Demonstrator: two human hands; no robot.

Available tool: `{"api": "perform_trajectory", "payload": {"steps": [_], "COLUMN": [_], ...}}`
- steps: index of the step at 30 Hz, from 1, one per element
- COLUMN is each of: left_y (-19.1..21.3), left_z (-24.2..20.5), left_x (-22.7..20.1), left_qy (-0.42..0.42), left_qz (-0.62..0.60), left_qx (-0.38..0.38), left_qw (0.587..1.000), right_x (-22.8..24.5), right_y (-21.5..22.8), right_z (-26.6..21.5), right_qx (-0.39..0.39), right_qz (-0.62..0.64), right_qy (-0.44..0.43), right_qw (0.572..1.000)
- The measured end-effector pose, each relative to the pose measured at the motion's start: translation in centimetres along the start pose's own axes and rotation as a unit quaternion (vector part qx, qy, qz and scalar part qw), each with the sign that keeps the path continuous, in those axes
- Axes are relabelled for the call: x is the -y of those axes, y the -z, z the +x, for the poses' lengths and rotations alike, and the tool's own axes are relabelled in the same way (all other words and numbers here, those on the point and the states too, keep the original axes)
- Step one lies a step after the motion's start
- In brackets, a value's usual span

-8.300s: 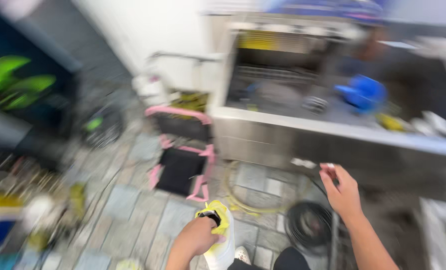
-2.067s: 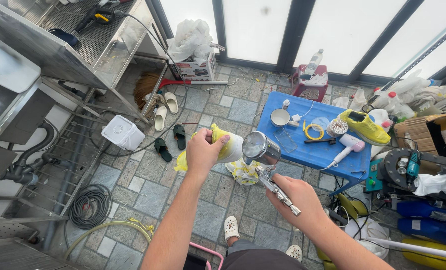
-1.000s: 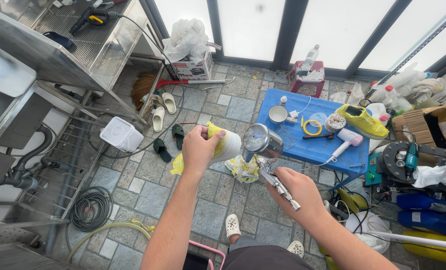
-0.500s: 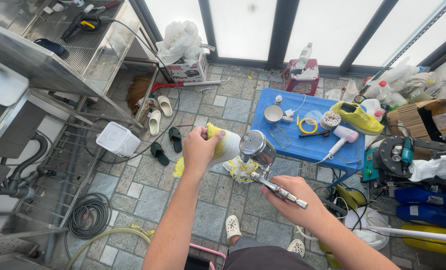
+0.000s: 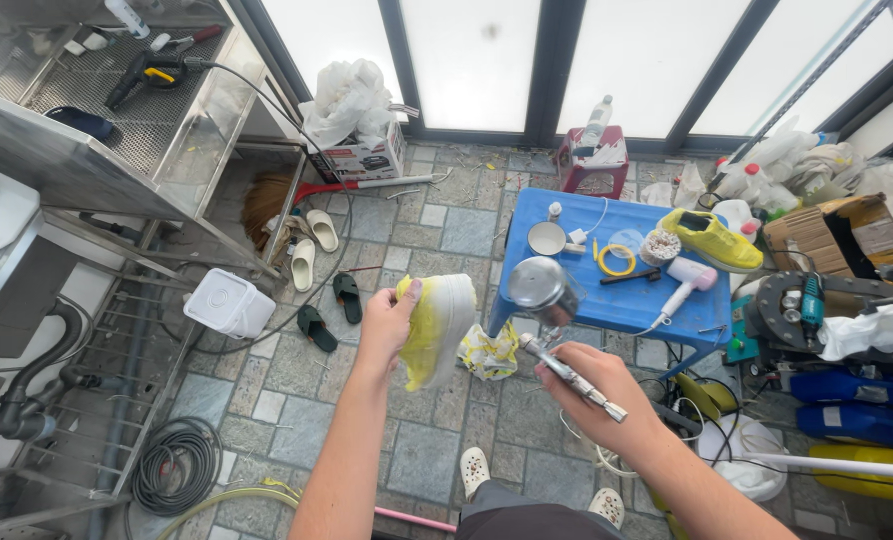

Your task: The person holds a yellow sneaker and uses a spray gun to apply paint to its upper. They then use a hairdryer to dry the painted surface. The person repeats the spray painting and drying steps on the same shoe.

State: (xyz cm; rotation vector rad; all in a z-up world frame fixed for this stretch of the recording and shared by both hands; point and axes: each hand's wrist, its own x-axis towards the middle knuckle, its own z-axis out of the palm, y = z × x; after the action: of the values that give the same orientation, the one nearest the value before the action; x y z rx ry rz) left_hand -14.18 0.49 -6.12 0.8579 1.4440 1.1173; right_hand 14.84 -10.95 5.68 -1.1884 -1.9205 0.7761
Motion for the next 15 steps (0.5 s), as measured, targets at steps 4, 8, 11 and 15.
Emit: {"api": "perform_trajectory", "payload": {"steps": [4,8,11,15], "left_y": [2.5,4.7,6.1,7.7], "left_z": [0.5,0.7,1.3,3.5], "left_x": [0.6,-0.6,-2.4,-5.2], "left_qy": [-0.018,-0.105,-0.153,-0.172], "left_qz": [-0.084,-0.093,0.056,0.143], "left_qx": [0.075,0.11,0.073,0.043], "left_qw": [0.993,0.984,0.984,0.974], "right_x": [-0.9,-2.0,-2.5,-3.6], "right_y": [-2.0,-4.4,-6.5,-8.0], "right_z": [1.9,3.7,5.1,8.1], "right_qx": [-0.035,-0.057,-0.055,-0.038], "right_qz": [-0.015,0.036,0.048,0.073], "right_qy": [-0.073,-0.126,-0.167,-0.126], "right_qw": [0.997,0.99,0.983,0.989]}}
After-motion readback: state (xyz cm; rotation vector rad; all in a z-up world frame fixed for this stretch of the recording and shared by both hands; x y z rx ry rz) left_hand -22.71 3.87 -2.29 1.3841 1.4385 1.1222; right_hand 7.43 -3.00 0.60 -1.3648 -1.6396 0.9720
